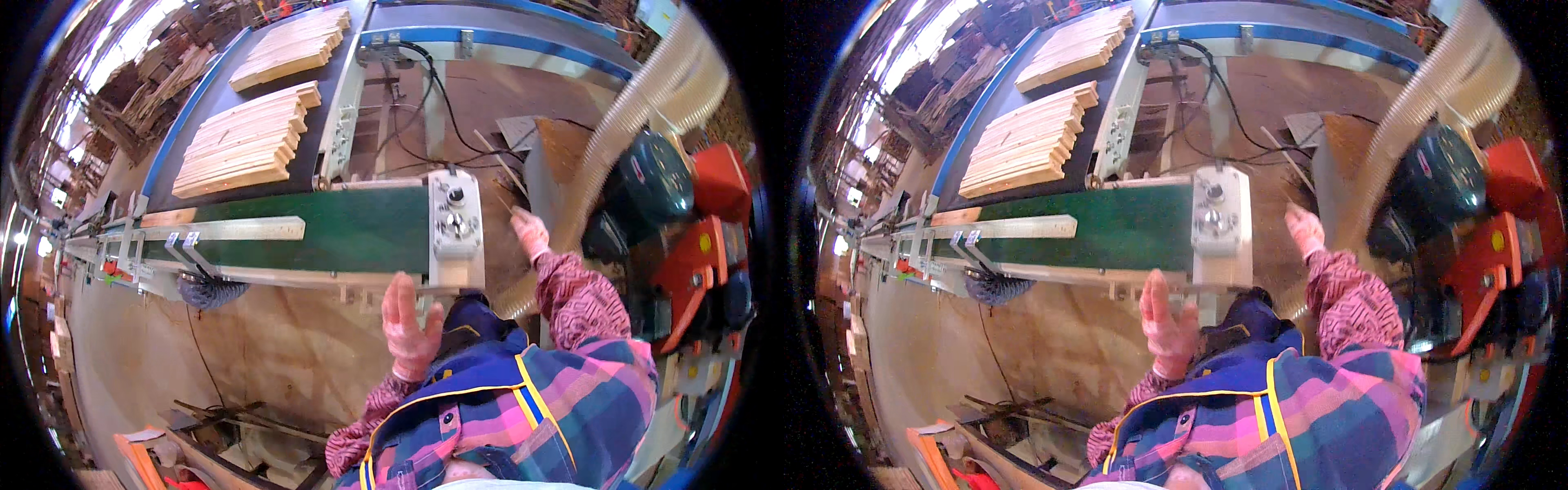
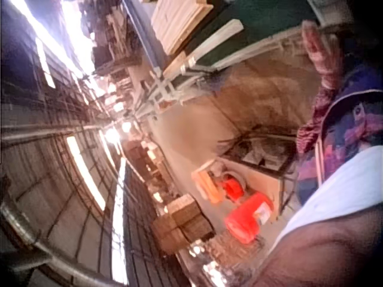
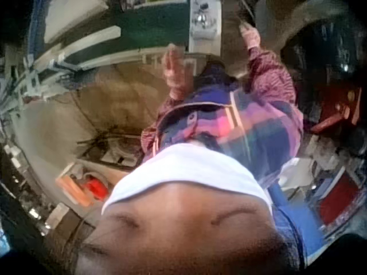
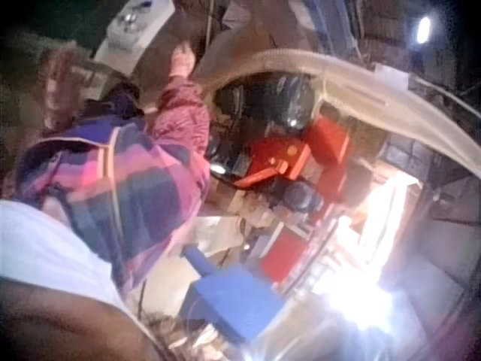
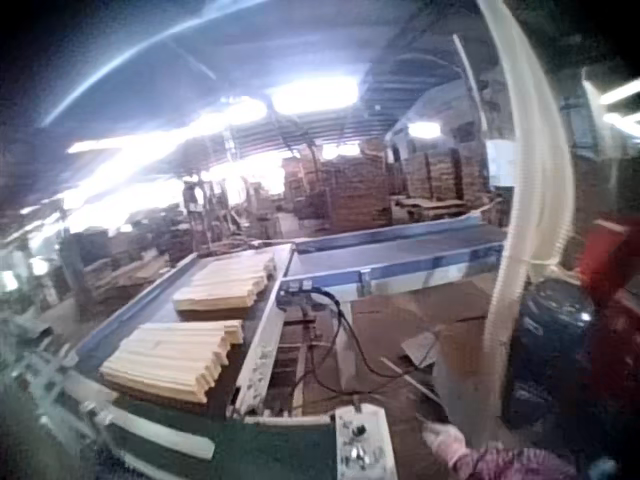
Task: The person operates a wood processing machine, feeding a plank into the cutter and retrieving the resulting strips. They then walk to a nearby table and repeatedly pick up stacks of these wooden strips, arranging them into neat piles on the table surface.
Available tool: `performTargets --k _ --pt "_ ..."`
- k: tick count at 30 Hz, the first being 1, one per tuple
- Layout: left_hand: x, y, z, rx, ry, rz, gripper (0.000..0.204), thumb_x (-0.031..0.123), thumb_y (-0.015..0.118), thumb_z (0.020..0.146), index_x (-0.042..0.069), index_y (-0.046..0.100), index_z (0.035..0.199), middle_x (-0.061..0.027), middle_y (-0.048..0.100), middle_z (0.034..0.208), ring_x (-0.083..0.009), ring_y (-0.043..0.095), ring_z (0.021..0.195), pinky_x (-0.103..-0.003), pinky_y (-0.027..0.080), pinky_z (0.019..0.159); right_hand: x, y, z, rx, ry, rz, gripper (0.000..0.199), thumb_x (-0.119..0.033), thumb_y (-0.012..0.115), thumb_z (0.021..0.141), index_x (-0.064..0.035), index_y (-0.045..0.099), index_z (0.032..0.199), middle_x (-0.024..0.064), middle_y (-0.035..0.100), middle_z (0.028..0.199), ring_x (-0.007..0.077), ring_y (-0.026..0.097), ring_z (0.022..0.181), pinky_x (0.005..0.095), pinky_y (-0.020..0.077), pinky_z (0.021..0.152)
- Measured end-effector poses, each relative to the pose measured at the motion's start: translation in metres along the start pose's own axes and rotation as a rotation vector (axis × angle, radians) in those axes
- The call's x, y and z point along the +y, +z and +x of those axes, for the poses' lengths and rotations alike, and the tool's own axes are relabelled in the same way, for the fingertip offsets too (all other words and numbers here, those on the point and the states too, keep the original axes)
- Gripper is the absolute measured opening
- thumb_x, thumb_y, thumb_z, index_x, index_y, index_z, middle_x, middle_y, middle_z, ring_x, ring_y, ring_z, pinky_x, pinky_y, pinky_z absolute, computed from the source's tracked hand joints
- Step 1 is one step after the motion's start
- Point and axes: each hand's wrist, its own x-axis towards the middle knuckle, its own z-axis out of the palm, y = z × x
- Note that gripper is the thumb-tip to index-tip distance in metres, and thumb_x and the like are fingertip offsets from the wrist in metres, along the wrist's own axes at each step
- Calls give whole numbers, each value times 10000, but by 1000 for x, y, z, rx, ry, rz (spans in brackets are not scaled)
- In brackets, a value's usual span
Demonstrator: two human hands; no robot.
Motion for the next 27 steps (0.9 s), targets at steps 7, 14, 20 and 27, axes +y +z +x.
performTargets --k 7,14,20,27 --pt "-7 72 -16 276 -472 481 710 403 565 932 23 308 1474 -241 392 1441 -383 371 1334 -472 277 1110 -109 60 273 -106 -273 236 402 -316 551 924 -87 615 1247 149 638 1204 313 596 1127 350 453 947" --pt "21 129 -49 952 -1238 183 665 420 508 945 15 360 1451 -197 448 1403 -297 426 1276 -401 299 1076 -198 112 316 -386 -503 11 438 -349 574 922 -116 582 1293 150 637 1204 291 590 1136 333 443 972" --pt "27 170 -32 936 -1546 24 542 467 425 950 4 611 1163 -123 646 1090 -255 588 984 -408 445 870 -217 141 345 -361 -646 -196 542 -440 515 901 -125 521 1343 115 561 1327 286 521 1217 405 387 1032" --pt "19 210 9 1589 -1160 -592 481 413 432 954 17 580 1182 -130 614 1137 -251 588 1011 -397 474 891 -306 203 424 -285 -876 -269 520 -472 491 906 -175 538 1331 60 583 1315 266 505 1232 443 351 1011"
